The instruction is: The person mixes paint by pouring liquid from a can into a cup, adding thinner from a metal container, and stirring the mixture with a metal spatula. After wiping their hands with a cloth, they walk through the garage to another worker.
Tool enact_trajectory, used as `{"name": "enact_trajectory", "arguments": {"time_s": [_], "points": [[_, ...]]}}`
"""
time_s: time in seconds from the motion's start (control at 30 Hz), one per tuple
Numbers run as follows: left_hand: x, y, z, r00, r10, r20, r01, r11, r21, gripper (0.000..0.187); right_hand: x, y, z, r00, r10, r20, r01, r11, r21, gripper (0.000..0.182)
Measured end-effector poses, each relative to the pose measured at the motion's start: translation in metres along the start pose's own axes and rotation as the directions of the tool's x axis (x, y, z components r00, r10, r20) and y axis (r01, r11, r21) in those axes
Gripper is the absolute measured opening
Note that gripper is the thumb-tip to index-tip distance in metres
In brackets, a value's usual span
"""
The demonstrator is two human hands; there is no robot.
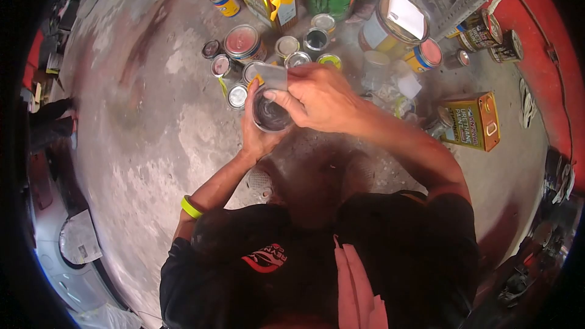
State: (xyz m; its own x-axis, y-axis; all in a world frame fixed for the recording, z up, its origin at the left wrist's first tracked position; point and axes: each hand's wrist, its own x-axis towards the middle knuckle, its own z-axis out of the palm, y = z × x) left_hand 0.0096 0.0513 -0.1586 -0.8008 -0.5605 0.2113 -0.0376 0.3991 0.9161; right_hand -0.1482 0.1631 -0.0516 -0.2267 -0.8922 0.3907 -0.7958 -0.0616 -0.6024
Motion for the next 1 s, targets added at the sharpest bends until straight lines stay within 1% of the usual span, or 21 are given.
{"name": "enact_trajectory", "arguments": {"time_s": [0.03,0.1,0.13,0.17,0.2,0.23,0.27,0.33,0.37,0.4,0.47,0.5,0.53,0.6,0.67,0.73,0.77,0.8,0.87,0.9,1.0], "points": [[0.001,-0.001,0.0,1.0,0.03,-0.007,-0.03,1.0,0.009,0.112,0.0,-0.001,0.002,1.0,0.001,-0.001,-0.001,1.0,-0.002,0.027],[0.001,-0.004,0.002,0.998,0.061,-0.011,-0.061,0.998,0.017,0.112,-0.003,-0.004,0.008,0.999,-0.047,-0.028,0.051,0.982,0.184,0.027],[0.001,-0.004,0.003,1.0,0.023,-0.018,-0.024,0.999,-0.049,0.113,-0.004,-0.003,0.005,0.999,-0.046,-0.028,0.051,0.982,0.184,0.027],[0.001,-0.004,0.003,1.0,-0.016,-0.024,0.013,0.993,-0.114,0.113,-0.005,0.0,0.0,0.999,-0.004,0.043,0.0,0.995,0.097,0.027],[0.0,-0.005,0.002,0.999,-0.018,-0.027,0.015,0.993,-0.113,0.113,-0.005,0.002,-0.003,0.993,0.042,0.11,-0.043,0.999,0.006,0.026],[0.0,-0.002,0.0,1.0,-0.021,-0.007,0.021,0.999,-0.049,0.113,-0.002,0.002,-0.001,1.0,0.009,0.007,-0.008,0.999,-0.041,0.027],[0.0,-0.001,-0.001,1.0,-0.025,0.014,0.025,1.0,0.014,0.113,-0.002,0.0,0.004,1.0,0.009,0.007,-0.009,0.999,-0.04,0.027],[0.001,-0.004,0.002,1.0,0.007,-0.003,-0.007,1.0,-0.023,0.113,-0.004,-0.001,0.012,0.995,-0.021,-0.093,0.034,0.989,0.147,0.029],[0.001,-0.006,0.003,0.999,0.037,-0.024,-0.038,0.998,-0.058,0.113,-0.005,-0.001,0.012,0.999,-0.019,-0.047,0.026,0.987,0.16,0.029],[0.0,-0.008,0.004,0.999,0.037,-0.023,-0.038,0.998,-0.059,0.113,-0.007,0.0,0.009,0.999,-0.019,-0.047,0.026,0.987,0.159,0.029],[-0.001,-0.011,0.001,1.0,-0.003,-0.017,0.002,0.997,-0.074,0.113,-0.009,0.005,0.003,0.994,0.067,0.087,-0.069,0.998,0.009,0.026],[-0.001,-0.012,0.001,1.0,-0.004,-0.019,0.003,0.997,-0.073,0.113,-0.007,0.005,0.004,0.999,0.05,0.011,-0.049,0.999,-0.017,0.026],[-0.002,-0.011,0.002,1.0,-0.001,-0.018,0.001,1.0,-0.016,0.113,-0.006,0.004,0.006,0.999,0.051,0.011,-0.05,0.999,-0.016,0.026],[-0.001,-0.008,0.003,1.0,0.006,-0.009,-0.005,0.999,0.039,0.113,-0.005,0.001,0.01,0.999,0.022,-0.038,-0.018,0.995,0.101,0.027],[0.0,-0.004,0.004,1.0,0.006,-0.012,-0.008,0.991,-0.13,0.113,-0.007,-0.001,0.011,0.999,0.003,-0.048,0.003,0.99,0.14,0.027],[-0.001,-0.002,0.002,1.0,-0.022,-0.008,0.021,0.996,-0.091,0.114,-0.008,0.0,0.006,0.999,0.038,0.027,-0.041,0.992,0.122,0.027],[-0.001,-0.001,0.0,0.999,-0.051,-0.007,0.05,0.997,-0.052,0.114,-0.008,0.005,0.006,1.0,-0.001,-0.002,0.001,1.0,-0.012,0.027],[-0.002,-0.001,0.0,0.999,-0.051,-0.008,0.051,0.997,-0.051,0.114,-0.009,0.004,0.008,1.0,-0.001,-0.001,0.001,1.0,-0.011,0.027],[-0.001,-0.001,0.0,1.0,0.011,-0.012,-0.011,1.0,0.023,0.114,-0.008,0.0,0.011,0.999,0.02,-0.039,-0.02,1.0,0.0,0.025],[0.0,0.0,0.0,1.0,0.014,-0.009,-0.014,1.0,0.022,0.114,-0.007,-0.004,0.015,0.994,-0.03,-0.105,0.042,0.993,0.113,0.025],[-0.002,0.001,0.0,1.0,-0.007,-0.011,0.007,1.0,-0.02,0.113,-0.009,-0.007,0.013,0.999,0.021,-0.034,-0.015,0.983,0.181,0.026]]}}
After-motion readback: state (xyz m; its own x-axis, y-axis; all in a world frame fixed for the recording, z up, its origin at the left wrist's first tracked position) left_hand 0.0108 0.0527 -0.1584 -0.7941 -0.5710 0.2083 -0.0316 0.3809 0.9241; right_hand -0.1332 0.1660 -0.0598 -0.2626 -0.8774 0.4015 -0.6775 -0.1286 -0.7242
